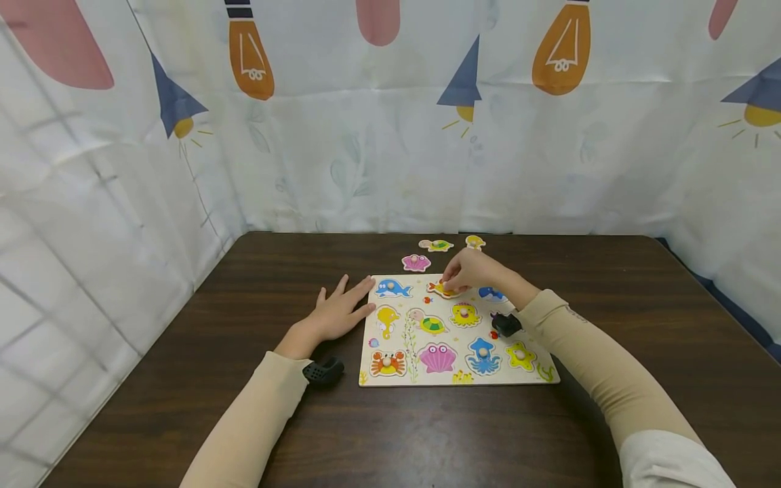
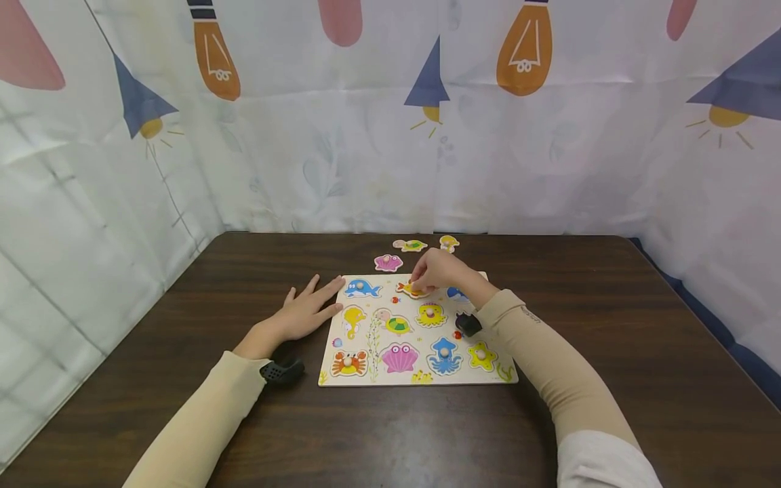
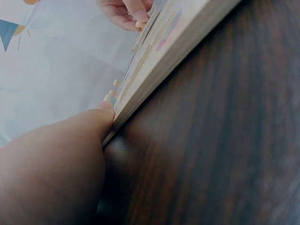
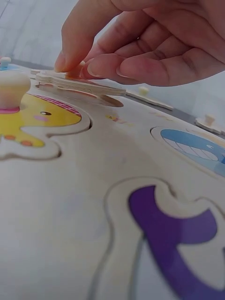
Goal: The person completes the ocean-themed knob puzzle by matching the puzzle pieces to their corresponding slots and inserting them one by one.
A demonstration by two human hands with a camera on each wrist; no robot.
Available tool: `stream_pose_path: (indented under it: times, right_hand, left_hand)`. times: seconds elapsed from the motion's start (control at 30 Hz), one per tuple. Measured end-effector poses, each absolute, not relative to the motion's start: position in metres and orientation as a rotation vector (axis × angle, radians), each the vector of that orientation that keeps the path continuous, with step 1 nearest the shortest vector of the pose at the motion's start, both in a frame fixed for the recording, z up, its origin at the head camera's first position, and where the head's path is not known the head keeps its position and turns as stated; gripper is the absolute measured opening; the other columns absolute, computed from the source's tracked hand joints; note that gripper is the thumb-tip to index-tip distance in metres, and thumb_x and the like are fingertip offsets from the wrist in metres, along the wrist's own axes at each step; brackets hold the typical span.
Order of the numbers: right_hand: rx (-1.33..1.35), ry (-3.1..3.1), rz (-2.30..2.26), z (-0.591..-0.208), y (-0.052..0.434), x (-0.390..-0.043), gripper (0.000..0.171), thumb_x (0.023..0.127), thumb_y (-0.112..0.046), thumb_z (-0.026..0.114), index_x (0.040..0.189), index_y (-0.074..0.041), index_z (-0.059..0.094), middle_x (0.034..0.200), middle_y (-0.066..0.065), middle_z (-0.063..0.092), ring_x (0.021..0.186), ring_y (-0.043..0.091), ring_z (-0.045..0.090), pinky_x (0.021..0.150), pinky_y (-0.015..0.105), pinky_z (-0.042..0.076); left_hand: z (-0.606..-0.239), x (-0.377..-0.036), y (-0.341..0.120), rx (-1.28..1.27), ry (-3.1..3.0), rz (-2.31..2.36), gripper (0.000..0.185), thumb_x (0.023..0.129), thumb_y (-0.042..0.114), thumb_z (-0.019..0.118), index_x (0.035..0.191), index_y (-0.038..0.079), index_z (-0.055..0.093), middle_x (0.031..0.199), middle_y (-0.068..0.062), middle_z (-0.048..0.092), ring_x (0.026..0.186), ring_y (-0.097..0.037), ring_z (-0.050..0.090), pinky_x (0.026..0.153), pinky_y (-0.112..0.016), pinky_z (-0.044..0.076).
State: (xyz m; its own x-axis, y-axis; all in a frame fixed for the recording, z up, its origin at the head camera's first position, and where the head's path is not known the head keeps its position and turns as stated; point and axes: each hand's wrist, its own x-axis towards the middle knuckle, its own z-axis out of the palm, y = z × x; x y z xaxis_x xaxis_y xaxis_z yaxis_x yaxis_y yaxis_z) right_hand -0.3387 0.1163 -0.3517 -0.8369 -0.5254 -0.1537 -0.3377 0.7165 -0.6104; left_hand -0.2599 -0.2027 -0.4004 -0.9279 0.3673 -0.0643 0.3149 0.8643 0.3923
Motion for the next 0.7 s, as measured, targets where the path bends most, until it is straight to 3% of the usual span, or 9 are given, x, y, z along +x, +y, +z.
stream_pose_path:
  times: [0.7]
  right_hand:
    - [-0.643,2.629,-0.775,-0.3546,0.1108,-0.3427,0.012,0.093,-0.014,0.078,0.099,-0.003,0.08,0.079,0.003,0.071,0.063,0.015,0.056,0.061,0.025,0.048]
  left_hand:
    - [-0.3996,-0.26,-0.2019,0.529,2.899,0.583,0.069,0.108,0.05,0.044,0.166,0.022,0.021,0.17,-0.002,0.018,0.156,-0.039,-0.001,0.113,-0.074,-0.006]
